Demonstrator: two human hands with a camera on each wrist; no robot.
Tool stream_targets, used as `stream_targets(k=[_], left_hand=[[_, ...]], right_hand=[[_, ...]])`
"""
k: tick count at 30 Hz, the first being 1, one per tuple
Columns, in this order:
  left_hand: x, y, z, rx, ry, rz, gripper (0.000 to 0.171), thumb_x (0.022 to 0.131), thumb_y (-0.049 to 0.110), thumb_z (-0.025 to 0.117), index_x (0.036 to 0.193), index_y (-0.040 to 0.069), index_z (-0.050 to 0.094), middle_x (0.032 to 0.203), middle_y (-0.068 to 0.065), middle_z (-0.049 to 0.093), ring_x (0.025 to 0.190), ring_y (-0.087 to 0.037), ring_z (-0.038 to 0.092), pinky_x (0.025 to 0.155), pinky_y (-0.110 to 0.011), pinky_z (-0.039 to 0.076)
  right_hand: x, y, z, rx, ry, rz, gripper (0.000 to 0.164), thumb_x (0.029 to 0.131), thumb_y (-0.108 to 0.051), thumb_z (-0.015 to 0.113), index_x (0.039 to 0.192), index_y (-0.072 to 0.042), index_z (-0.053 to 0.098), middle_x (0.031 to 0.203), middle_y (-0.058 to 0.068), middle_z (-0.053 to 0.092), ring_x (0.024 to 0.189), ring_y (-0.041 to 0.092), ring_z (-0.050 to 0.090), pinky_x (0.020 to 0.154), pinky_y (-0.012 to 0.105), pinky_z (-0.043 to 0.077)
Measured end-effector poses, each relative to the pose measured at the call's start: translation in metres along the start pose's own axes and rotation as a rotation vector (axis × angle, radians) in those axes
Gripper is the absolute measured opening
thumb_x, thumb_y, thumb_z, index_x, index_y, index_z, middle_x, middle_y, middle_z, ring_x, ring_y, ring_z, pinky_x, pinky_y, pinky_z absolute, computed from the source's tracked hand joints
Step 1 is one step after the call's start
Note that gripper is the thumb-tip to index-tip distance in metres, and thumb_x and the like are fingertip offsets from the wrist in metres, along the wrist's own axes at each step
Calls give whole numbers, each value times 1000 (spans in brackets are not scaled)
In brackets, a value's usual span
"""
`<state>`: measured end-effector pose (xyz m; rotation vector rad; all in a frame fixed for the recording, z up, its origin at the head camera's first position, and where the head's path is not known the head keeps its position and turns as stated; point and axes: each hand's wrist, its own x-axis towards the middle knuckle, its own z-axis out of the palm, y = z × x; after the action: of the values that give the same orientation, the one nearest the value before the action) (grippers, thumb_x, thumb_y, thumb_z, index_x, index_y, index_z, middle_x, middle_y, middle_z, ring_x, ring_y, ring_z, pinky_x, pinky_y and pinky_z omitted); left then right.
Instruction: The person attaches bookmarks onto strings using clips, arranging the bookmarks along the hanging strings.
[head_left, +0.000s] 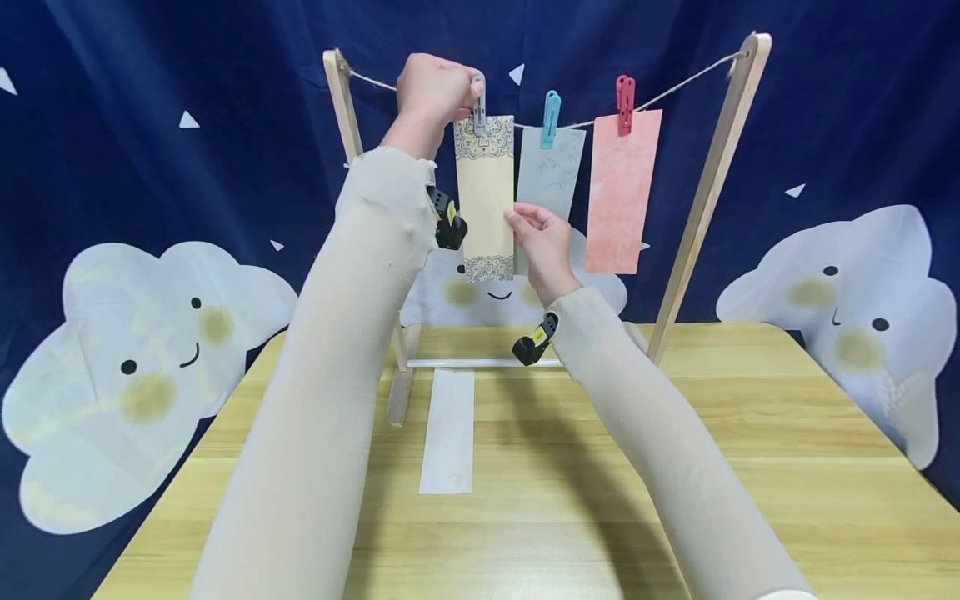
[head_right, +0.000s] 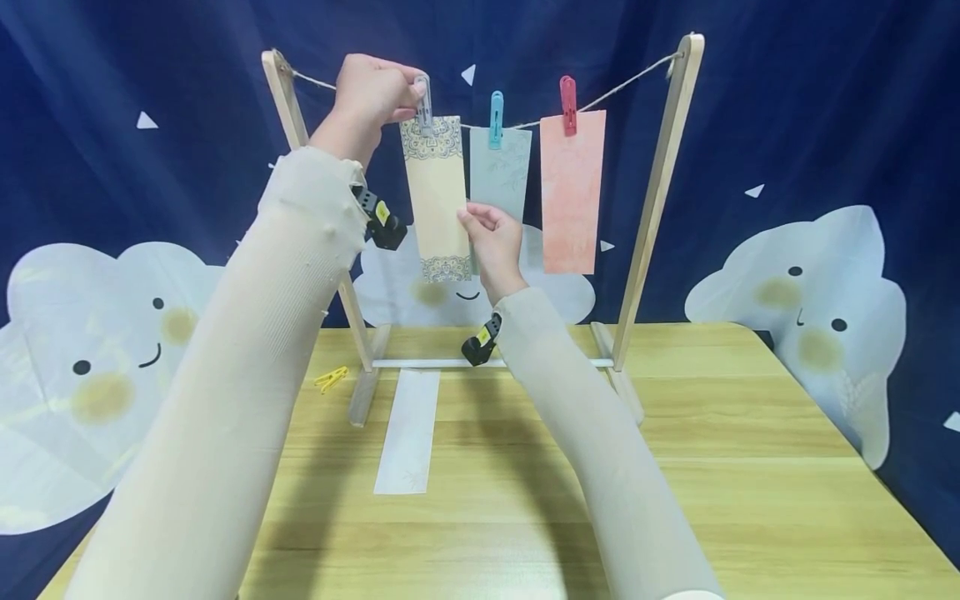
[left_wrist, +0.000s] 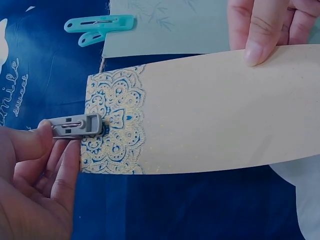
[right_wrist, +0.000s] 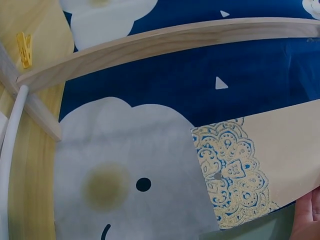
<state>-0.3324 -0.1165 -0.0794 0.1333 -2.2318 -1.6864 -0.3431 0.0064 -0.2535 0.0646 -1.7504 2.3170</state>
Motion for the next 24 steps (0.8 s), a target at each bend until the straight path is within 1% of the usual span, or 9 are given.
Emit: stream_targets(k=[3,6,14,16,18,19,21,23,24], left_hand=[[0,1,-1,44,-23,2,15,86,11,63,71,11,65,90,4,57,87,-10,55,81,-16,51],[0,1,-1,72,-50,0,16,86,9,63,69,11,63,90,4,56,88,-10,56,82,-17,51],[1,0,-2,36,-155,-8,18,88,10,62,70,8,60,93,3,55,87,-10,54,86,-19,51],[2,1,-2,37,-181,-16,13,89,11,62,76,8,62,94,3,56,89,-10,55,87,-19,50],[2,2,-3,47,-204,-31,6,90,13,63,88,8,66,99,3,57,91,-10,55,88,-18,49],[2,2,-3,53,-213,-38,9,90,14,63,96,8,67,101,3,57,92,-10,55,88,-17,49],[1,2,-4,63,-227,-49,21,90,14,63,109,9,66,104,3,57,91,-10,55,87,-17,49],[1,2,-5,67,-240,-56,28,89,14,64,116,9,65,104,4,58,89,-9,54,86,-17,50],[1,1,-6,64,-244,-55,29,88,14,65,117,9,64,104,3,58,87,-10,54,86,-17,50]], right_hand=[[0,0,0,-1,4,13,17,84,-11,71,101,-5,69,80,-3,68,73,8,62,70,19,51],[0,2,1,1,8,27,16,85,-11,70,100,-6,68,79,-4,68,74,8,62,70,19,51],[2,4,-1,-7,4,21,17,85,-10,70,101,-4,68,79,-4,67,72,7,61,69,19,50],[3,4,-2,-13,-1,20,17,85,-10,69,102,-5,68,79,-5,67,72,7,61,70,19,51],[3,5,-2,-7,-5,23,16,85,-9,69,100,-5,68,78,-4,67,72,7,61,70,19,51],[3,5,-2,4,-8,26,15,85,-8,69,100,-5,68,78,-4,67,71,7,61,69,18,50],[3,6,-2,29,-11,34,13,84,-7,69,97,-5,68,76,-4,66,70,7,60,68,18,50],[3,8,-2,48,-10,41,11,84,-5,70,95,-5,68,76,-3,66,69,7,60,66,18,49],[4,8,-2,54,-10,42,11,84,-4,70,94,-5,68,76,-3,66,68,7,59,66,18,49]])
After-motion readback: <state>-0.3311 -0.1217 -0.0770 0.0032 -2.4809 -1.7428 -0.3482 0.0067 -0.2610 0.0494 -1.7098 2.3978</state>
